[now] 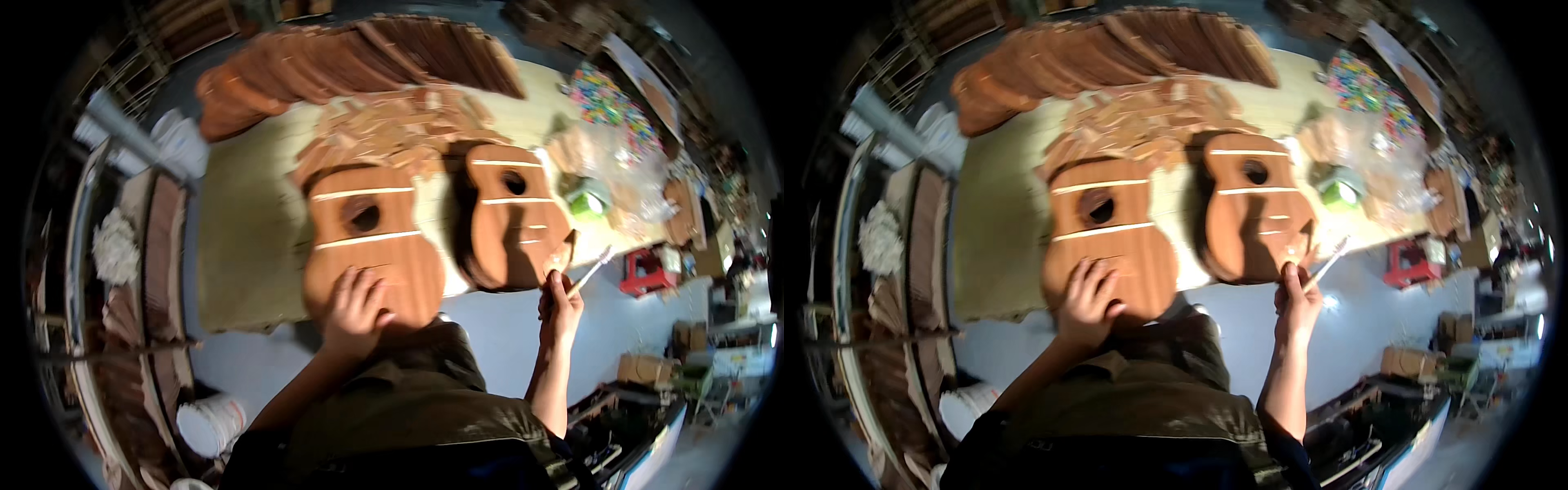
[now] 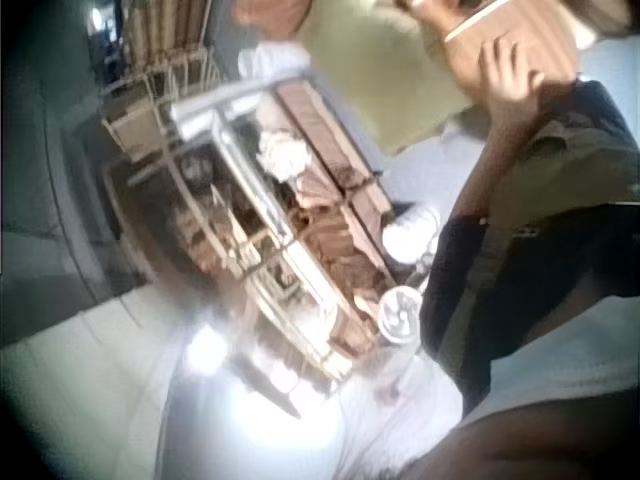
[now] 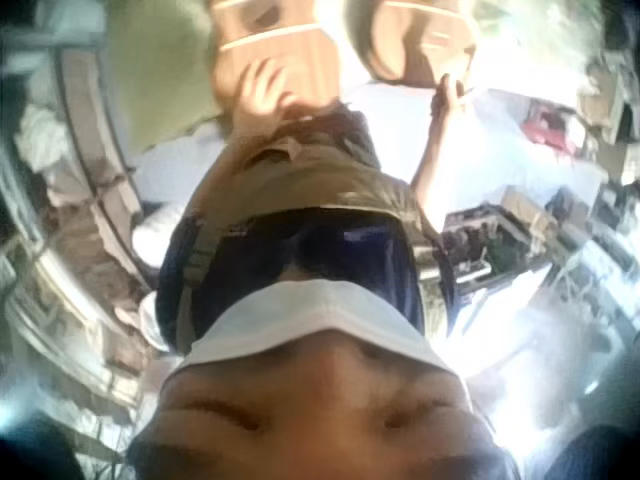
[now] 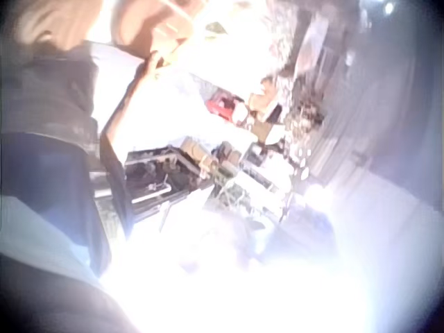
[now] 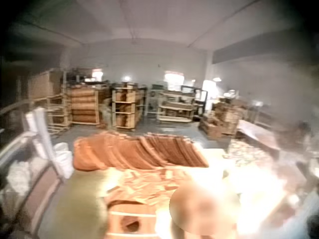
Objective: The person assembles ukulele bodies by placing thin wooden strips into slots on the instrument's surface. They use a brush to apply glue to the strips and the wood, then place the ukuleles into a press machine to secure the pieces.
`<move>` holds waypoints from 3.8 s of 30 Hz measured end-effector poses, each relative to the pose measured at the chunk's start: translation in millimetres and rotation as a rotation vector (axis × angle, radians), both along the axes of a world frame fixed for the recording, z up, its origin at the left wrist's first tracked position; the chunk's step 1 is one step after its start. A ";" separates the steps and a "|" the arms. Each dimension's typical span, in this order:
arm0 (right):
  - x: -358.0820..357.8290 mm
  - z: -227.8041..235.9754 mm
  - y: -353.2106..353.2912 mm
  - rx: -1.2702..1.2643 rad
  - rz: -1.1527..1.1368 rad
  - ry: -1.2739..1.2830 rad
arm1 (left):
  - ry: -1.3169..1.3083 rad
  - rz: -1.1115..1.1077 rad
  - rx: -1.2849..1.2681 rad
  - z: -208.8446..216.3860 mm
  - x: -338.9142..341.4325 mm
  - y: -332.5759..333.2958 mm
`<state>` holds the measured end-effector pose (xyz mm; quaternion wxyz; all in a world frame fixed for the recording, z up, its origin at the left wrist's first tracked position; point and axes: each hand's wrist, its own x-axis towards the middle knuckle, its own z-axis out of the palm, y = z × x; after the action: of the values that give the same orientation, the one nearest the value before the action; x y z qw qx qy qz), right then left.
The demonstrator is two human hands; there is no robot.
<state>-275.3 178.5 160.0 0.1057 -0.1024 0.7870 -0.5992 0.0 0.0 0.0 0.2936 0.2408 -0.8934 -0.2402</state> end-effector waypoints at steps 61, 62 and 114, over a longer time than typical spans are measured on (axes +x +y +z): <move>-536.7 -215.0 -213.1 0.925 0.674 0.656 | 0.079 0.180 0.321 19.4 -231.5 62.0; -533.3 -203.4 -212.6 0.962 0.664 0.667 | 0.066 0.189 0.339 19.6 -227.9 63.7; -134.1 -113.0 -11.9 0.153 0.688 0.663 | 0.081 -0.178 -0.052 21.1 -214.9 48.8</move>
<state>-409.4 166.6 47.0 0.0485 -0.5343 0.7404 -0.4050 -214.9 48.8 21.1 0.3130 0.1429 -0.9046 -0.2517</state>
